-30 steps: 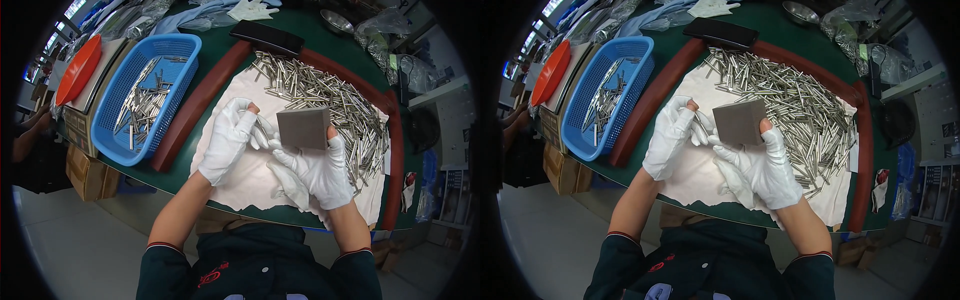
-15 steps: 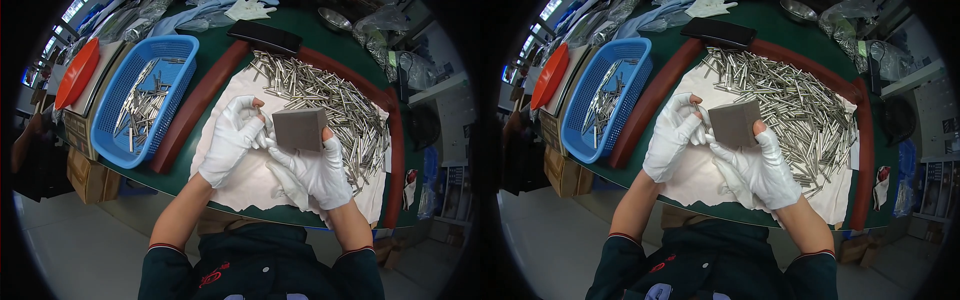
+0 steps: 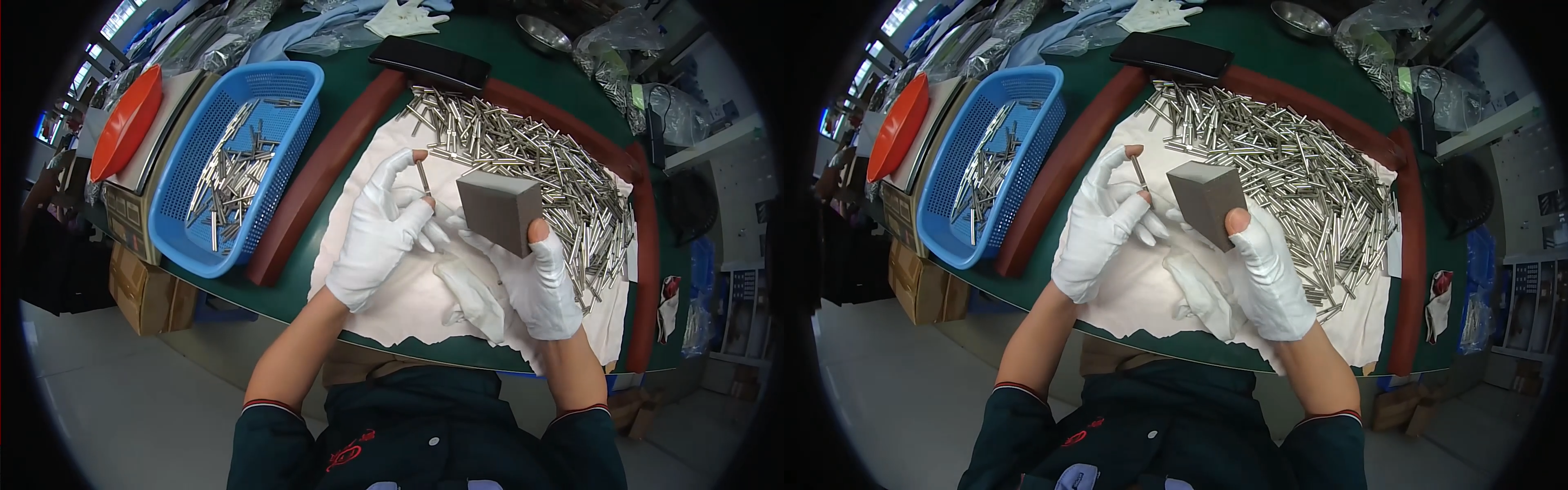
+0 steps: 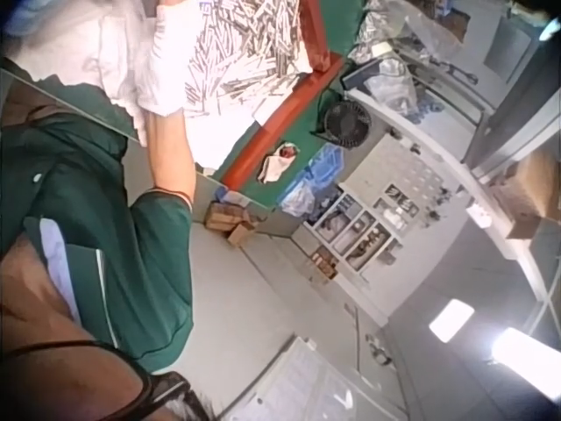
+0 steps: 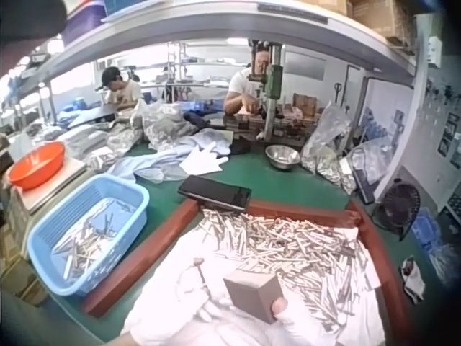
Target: Inspecting small metal rods, wiping them with a cleaning cloth, and using a sharpening stone to deburr or polish them.
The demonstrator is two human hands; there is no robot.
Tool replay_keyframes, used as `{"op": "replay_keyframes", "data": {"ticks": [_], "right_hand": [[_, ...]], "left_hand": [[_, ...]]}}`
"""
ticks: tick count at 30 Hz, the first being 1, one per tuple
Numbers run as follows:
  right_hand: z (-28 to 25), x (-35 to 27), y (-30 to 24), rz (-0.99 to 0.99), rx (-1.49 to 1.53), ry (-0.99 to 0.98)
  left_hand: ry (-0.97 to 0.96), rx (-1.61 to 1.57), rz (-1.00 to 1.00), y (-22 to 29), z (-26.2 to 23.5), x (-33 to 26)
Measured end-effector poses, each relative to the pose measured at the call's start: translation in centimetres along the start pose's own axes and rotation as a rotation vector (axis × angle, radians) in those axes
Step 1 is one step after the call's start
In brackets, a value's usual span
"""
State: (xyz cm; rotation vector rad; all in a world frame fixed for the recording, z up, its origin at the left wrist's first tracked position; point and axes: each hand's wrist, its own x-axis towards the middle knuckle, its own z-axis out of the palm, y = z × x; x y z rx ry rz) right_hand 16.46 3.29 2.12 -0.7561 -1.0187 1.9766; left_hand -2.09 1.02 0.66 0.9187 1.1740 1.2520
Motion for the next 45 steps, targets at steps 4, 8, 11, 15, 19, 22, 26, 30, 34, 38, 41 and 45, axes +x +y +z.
{"op": "replay_keyframes", "data": {"ticks": [4, 8, 11, 15, 19, 22, 26, 30, 34, 38, 41, 45], "right_hand": [[-0.3, 0.2, -0.1, -0.199, -0.456, 0.205], [-1.9, 0.9, 0.9, -0.398, -0.824, 0.268], [-1.4, 0.9, 0.7, -0.471, -1.083, 0.280], [-1.6, 1.1, 0.9, -0.482, -1.118, 0.264], [-1.3, 0.9, 1.1, -0.465, -1.082, 0.205], [-0.9, 0.8, 1.2, -0.448, -1.106, 0.181], [-1.0, 0.9, 1.4, -0.475, -1.129, 0.158], [-0.6, 0.8, 1.2, -0.453, -1.069, 0.137], [-1.0, 0.9, 1.3, -0.510, -1.103, 0.135], [-1.0, 1.0, 1.1, -0.497, -1.127, 0.166], [-0.8, 0.9, 1.0, -0.480, -1.056, 0.164], [-0.8, 0.9, 1.0, -0.423, -1.003, 0.187]], "left_hand": [[-0.036, -0.123, -0.062, 0.5, 0.4, -0.3], [-0.053, -0.096, -0.009, 0.2, 0.6, -0.3], [-0.043, -0.052, 0.028, -1.1, 0.6, -0.4], [-0.052, -0.058, 0.024, -1.1, 0.8, -0.6], [-0.048, 0.087, 0.170, -1.5, 0.7, -0.8], [-0.037, 0.125, 0.265, -2.4, 0.7, -0.6], [-0.041, 0.176, 0.319, -2.7, 0.6, -0.7], [-0.007, 0.281, 0.358, -3.1, 0.5, -0.7], [0.014, 0.380, 0.497, -3.2, 0.5, -0.6], [-0.029, 0.158, 0.394, -2.6, 0.9, -0.9], [-0.039, 0.141, 0.405, -2.2, 0.9, -1.0], [-0.053, 0.180, 0.367, -2.1, 0.9, -1.1]]}}
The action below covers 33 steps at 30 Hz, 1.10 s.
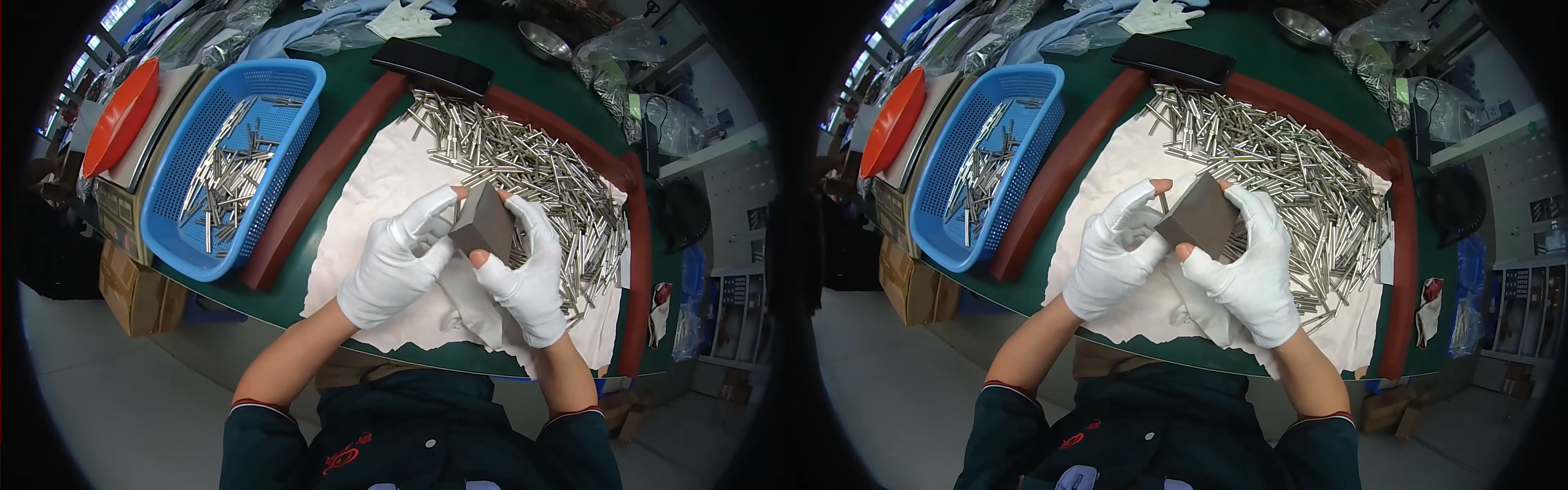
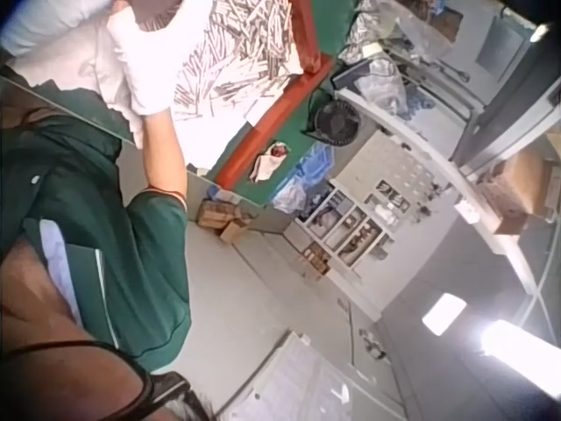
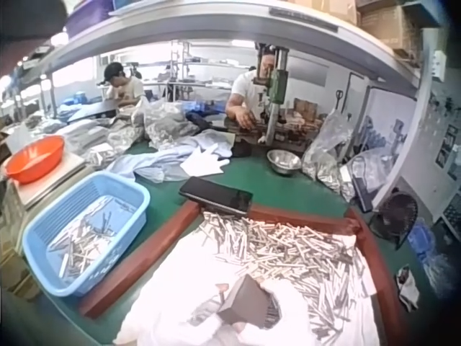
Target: Inspecting small metal rods, wiping them with a cleaning cloth, and using a sharpening stone to deburr or polish them.
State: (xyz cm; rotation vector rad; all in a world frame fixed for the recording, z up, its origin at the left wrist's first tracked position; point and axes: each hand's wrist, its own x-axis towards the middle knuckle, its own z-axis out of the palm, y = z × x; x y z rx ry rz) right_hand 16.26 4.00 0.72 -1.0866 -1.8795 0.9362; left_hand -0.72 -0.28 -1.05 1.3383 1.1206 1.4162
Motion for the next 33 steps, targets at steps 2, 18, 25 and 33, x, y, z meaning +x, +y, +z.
{"op": "replay_keyframes", "data": {"ticks": [2, 18, 25, 33], "right_hand": [[0.0, -0.2, 0.6, -0.029, 0.041, 0.021], [-1.3, 0.9, 1.1, 0.148, 0.011, 0.131], [-1.1, 0.8, 0.7, 0.278, 0.057, 0.076], [-0.3, 0.5, -0.6, 0.203, -0.088, -0.010]], "left_hand": [[-0.036, -0.067, -0.122, 0.2, -0.1, 0.0], [-0.070, -0.331, -0.442, 1.6, 0.0, 1.0], [-0.052, -0.323, -0.462, 1.3, -0.2, 1.0], [-0.012, -0.191, -0.339, 1.0, 0.5, 0.7]]}}
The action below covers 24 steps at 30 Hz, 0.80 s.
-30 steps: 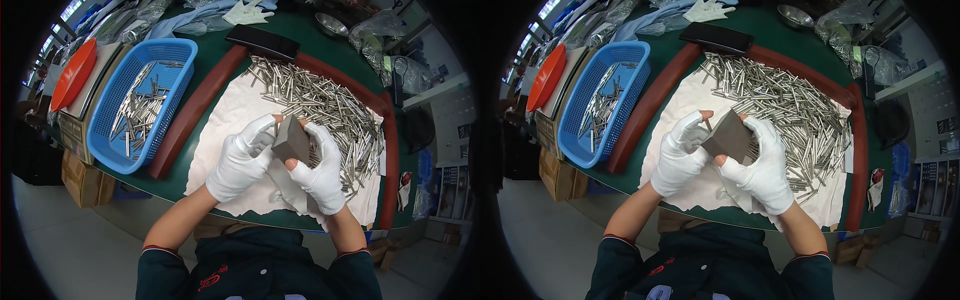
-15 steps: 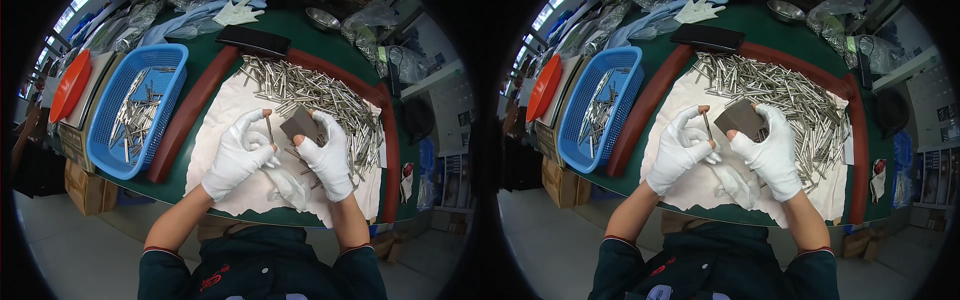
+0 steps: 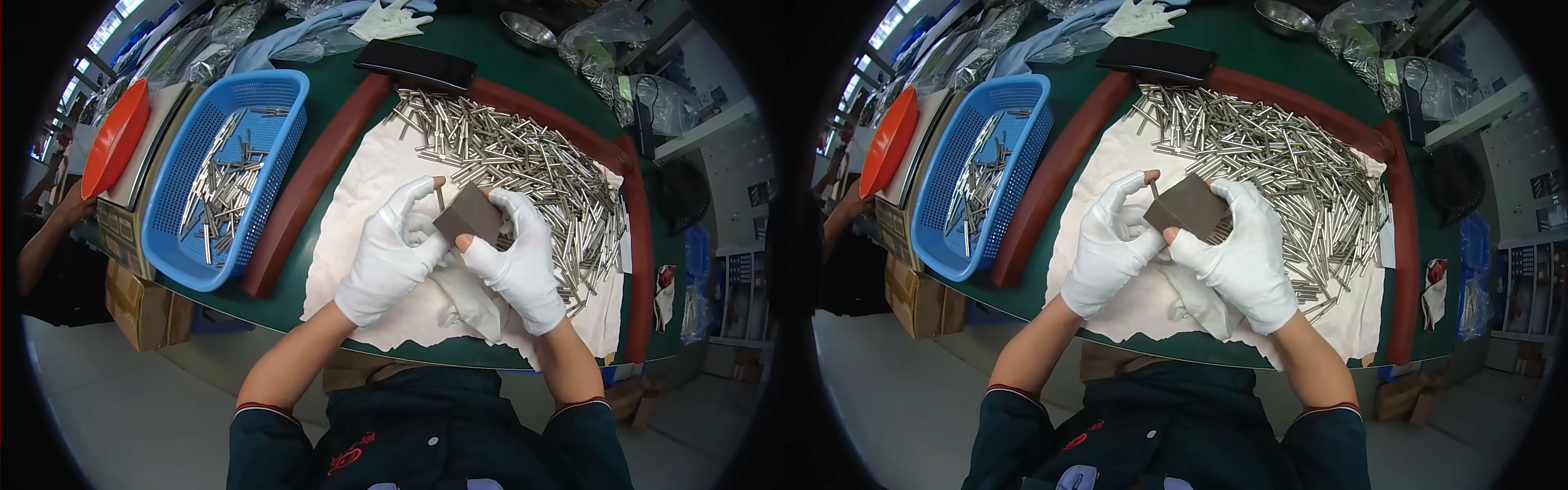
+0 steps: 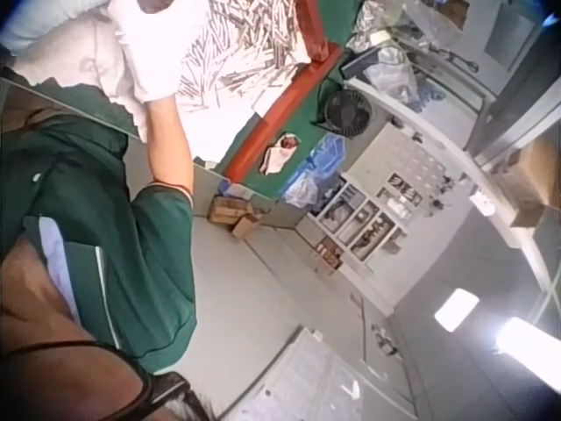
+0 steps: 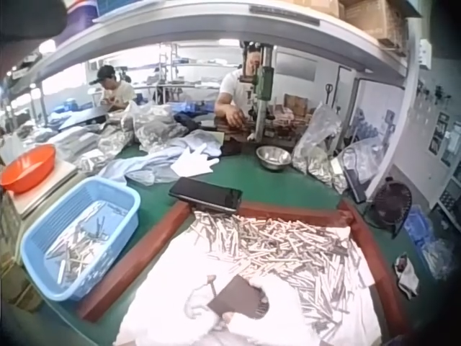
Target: Inspecting small metal rods, wiping them with a cleaning cloth, and using a sharpening stone to deburr or polish them.
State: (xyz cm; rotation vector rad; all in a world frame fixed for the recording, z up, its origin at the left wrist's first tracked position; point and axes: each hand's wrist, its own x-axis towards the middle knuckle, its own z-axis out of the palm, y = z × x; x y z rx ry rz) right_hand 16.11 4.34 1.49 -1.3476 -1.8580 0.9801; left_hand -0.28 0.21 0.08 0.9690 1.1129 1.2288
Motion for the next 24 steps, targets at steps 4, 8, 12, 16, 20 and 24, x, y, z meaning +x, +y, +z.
{"op": "replay_keyframes", "data": {"ticks": [4, 8, 12, 16, 20, 24], "right_hand": [[-0.1, -0.2, 0.0, -0.123, -0.057, 0.010], [-0.1, 0.0, 0.0, 0.030, 0.087, 0.036], [-0.1, -0.3, 0.4, -0.120, 0.044, 0.005], [-0.3, -0.1, 0.2, -0.109, 0.043, 0.025], [-0.2, -0.1, 0.4, -0.086, 0.065, 0.048], [-0.2, -0.4, 0.3, -0.197, -0.055, 0.033]], "left_hand": [[0.020, 0.024, 0.097, -0.8, -0.1, 0.0], [0.025, 0.052, 0.202, -1.1, -0.2, -0.5], [0.040, 0.068, 0.255, -1.5, -0.2, -0.3], [-0.009, -0.062, 0.177, -1.0, -0.1, -0.5], [0.002, -0.039, 0.223, -1.0, 0.0, -0.6], [0.000, 0.022, 0.220, -1.4, -0.3, -0.5]]}}
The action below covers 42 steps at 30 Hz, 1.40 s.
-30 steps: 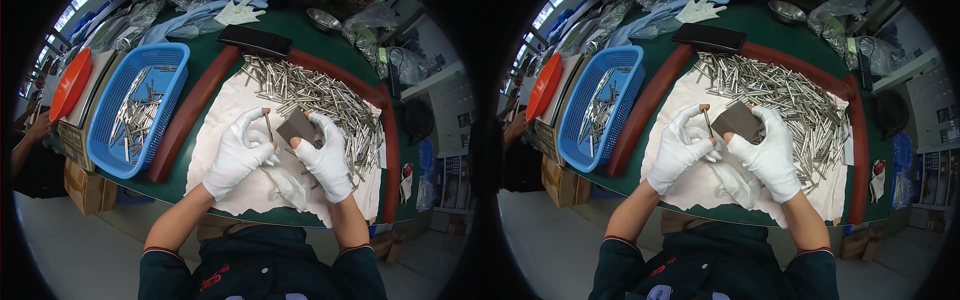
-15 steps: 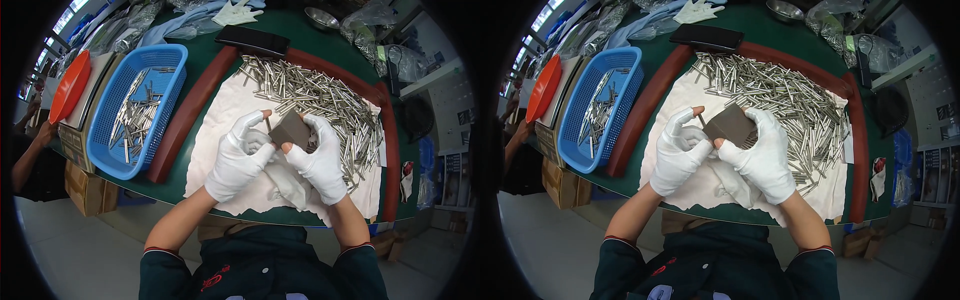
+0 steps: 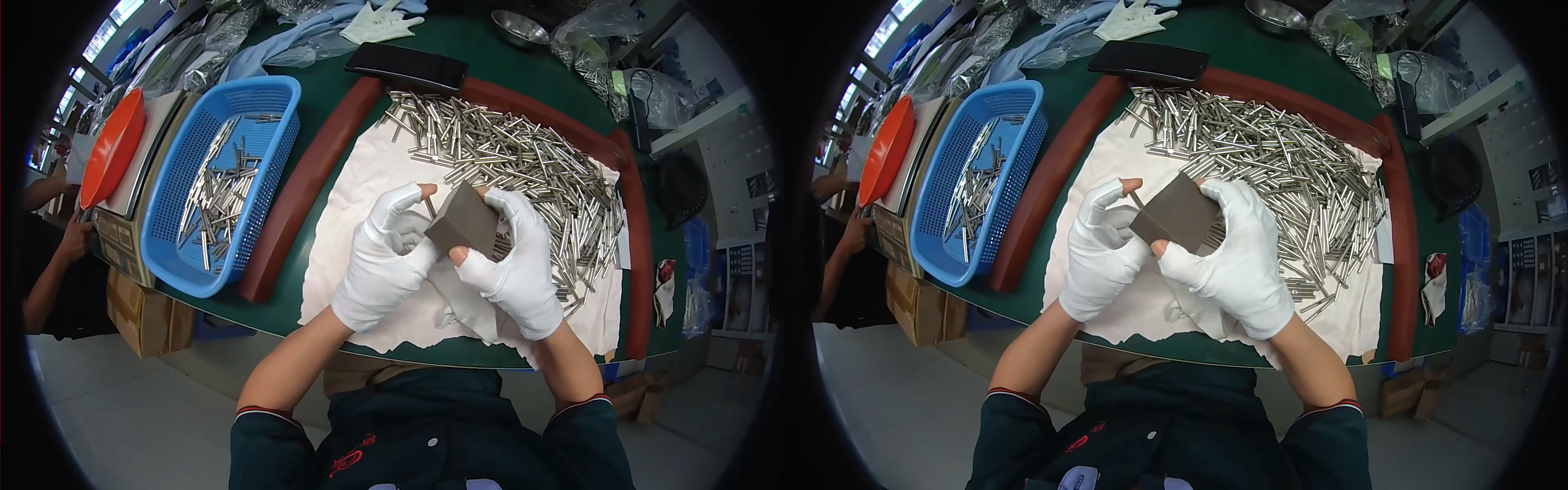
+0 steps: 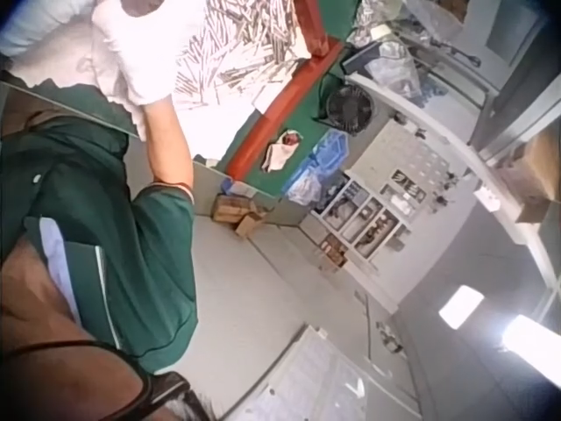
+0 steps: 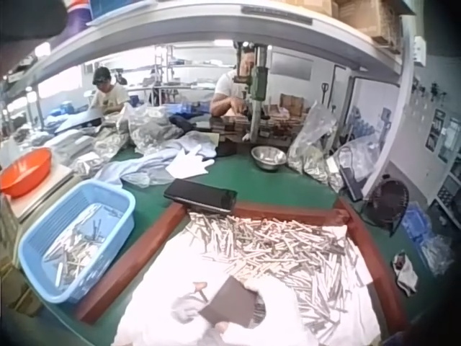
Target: Inspecting small metal rods, wiping them with a cleaning cloth, and using a sharpening stone to deburr or polish them.
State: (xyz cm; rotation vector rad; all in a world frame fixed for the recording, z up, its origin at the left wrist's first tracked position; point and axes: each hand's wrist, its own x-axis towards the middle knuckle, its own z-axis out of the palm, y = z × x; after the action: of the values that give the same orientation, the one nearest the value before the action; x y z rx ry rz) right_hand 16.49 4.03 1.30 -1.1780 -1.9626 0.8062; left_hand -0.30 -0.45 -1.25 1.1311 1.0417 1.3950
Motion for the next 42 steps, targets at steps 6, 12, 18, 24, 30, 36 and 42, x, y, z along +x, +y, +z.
{"op": "replay_keyframes", "data": {"ticks": [6, 12, 18, 24, 30, 36, 42], "right_hand": [[-0.3, 0.6, 0.9, 0.130, 0.012, 0.126], [-0.6, 0.8, 1.4, 0.195, 0.019, 0.131], [-0.2, 0.8, 1.9, 0.176, 0.048, 0.114], [-0.2, 0.9, 0.8, 0.236, 0.091, 0.024], [0.3, 0.5, -0.2, 0.182, -0.005, -0.022], [0.5, 0.2, 0.3, 0.038, -0.041, 0.038], [-0.1, 0.3, 0.1, 0.055, -0.025, -0.004]], "left_hand": [[0.010, -0.150, -0.209, 1.2, 0.2, 0.4], [-0.001, -0.178, -0.339, 2.1, -0.2, 1.2], [-0.032, -0.188, -0.342, 1.7, -0.3, 1.2], [-0.015, -0.176, -0.352, 1.7, -0.4, 1.2], [0.014, -0.116, -0.270, 1.1, 0.1, 1.2], [0.010, 0.020, -0.079, 0.2, 0.0, 0.6], [-0.006, -0.011, -0.052, 0.1, 0.0, 0.5]]}}
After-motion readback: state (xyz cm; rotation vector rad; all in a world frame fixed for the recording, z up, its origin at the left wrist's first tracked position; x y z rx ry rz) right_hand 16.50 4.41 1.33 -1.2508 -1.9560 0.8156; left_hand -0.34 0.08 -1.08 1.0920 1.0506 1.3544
